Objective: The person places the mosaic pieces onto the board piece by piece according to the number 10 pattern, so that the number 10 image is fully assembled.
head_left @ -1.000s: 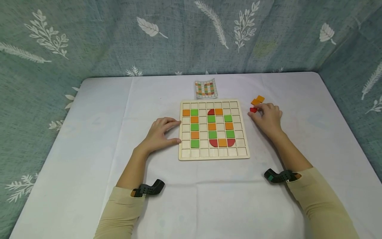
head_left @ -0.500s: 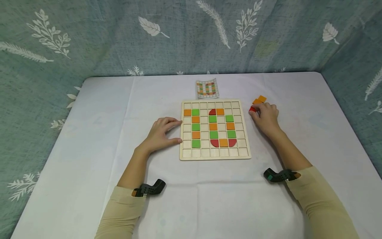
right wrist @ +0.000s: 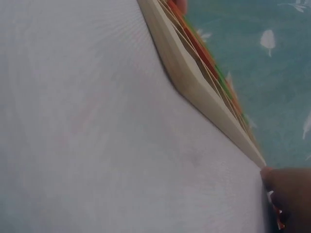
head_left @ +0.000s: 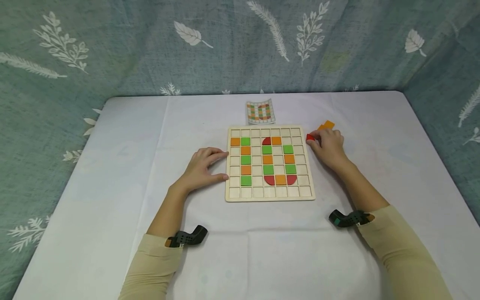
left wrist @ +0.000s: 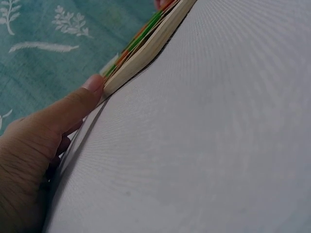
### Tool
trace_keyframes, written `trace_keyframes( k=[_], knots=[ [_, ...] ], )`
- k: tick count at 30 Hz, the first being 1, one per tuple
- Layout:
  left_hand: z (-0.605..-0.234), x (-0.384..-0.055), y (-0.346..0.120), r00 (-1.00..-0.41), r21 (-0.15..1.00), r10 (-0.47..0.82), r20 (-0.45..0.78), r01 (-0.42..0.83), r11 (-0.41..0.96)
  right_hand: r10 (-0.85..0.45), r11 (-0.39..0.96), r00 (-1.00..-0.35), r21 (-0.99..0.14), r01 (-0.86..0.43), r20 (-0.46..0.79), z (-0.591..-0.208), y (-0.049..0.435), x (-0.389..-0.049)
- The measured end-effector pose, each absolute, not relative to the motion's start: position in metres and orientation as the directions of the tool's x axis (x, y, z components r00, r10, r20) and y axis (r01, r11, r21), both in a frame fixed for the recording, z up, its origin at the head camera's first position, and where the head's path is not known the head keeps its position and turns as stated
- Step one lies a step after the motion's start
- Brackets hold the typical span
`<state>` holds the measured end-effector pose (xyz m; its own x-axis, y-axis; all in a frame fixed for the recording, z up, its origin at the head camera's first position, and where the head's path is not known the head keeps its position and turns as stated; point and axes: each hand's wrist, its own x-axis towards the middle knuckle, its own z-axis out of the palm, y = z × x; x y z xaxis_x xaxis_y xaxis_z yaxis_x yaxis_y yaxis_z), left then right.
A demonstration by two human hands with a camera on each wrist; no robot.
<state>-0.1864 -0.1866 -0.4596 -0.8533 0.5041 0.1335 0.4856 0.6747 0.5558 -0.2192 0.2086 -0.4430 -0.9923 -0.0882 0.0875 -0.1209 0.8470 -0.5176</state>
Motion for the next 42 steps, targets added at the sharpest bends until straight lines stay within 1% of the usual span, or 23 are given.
trace_keyframes(
  k=[6, 13, 18, 23, 27, 35, 42],
  knots=[
    [-0.460, -0.187, -0.188, -0.855, 0.552, 0.501, 0.133, 0.484, 0.679, -0.120, 0.835, -0.987, -0.528, -0.157, 0.105, -0.441, 0.204, -0.222],
    [-0.458, -0.188, -0.189, -0.858, 0.551, 0.496, 0.133, 0.480, 0.682, -0.225, 0.797, -0.959, -0.535, -0.282, 0.171, -0.436, 0.192, -0.224],
    [-0.459, -0.187, -0.188, -0.856, 0.550, 0.499, 0.138, 0.485, 0.680, -0.301, 0.779, -0.938, -0.524, -0.345, 0.171, -0.438, 0.183, -0.227],
    [-0.460, -0.186, -0.187, -0.856, 0.556, 0.497, 0.139, 0.483, 0.676, -0.338, 0.757, -0.927, -0.539, -0.370, 0.163, -0.441, 0.174, -0.230],
    [-0.460, -0.186, -0.186, -0.859, 0.559, 0.494, 0.137, 0.479, 0.677, -0.334, 0.747, -0.932, -0.563, -0.354, 0.143, -0.443, 0.168, -0.232],
    [-0.459, -0.184, -0.186, -0.858, 0.558, 0.494, 0.141, 0.481, 0.676, -0.255, 0.745, -0.962, -0.615, -0.259, 0.096, -0.440, 0.166, -0.230],
    [-0.460, -0.185, -0.186, -0.859, 0.554, 0.492, 0.141, 0.480, 0.680, -0.197, 0.728, -0.972, -0.646, -0.232, 0.127, -0.439, 0.181, -0.230]
  ],
)
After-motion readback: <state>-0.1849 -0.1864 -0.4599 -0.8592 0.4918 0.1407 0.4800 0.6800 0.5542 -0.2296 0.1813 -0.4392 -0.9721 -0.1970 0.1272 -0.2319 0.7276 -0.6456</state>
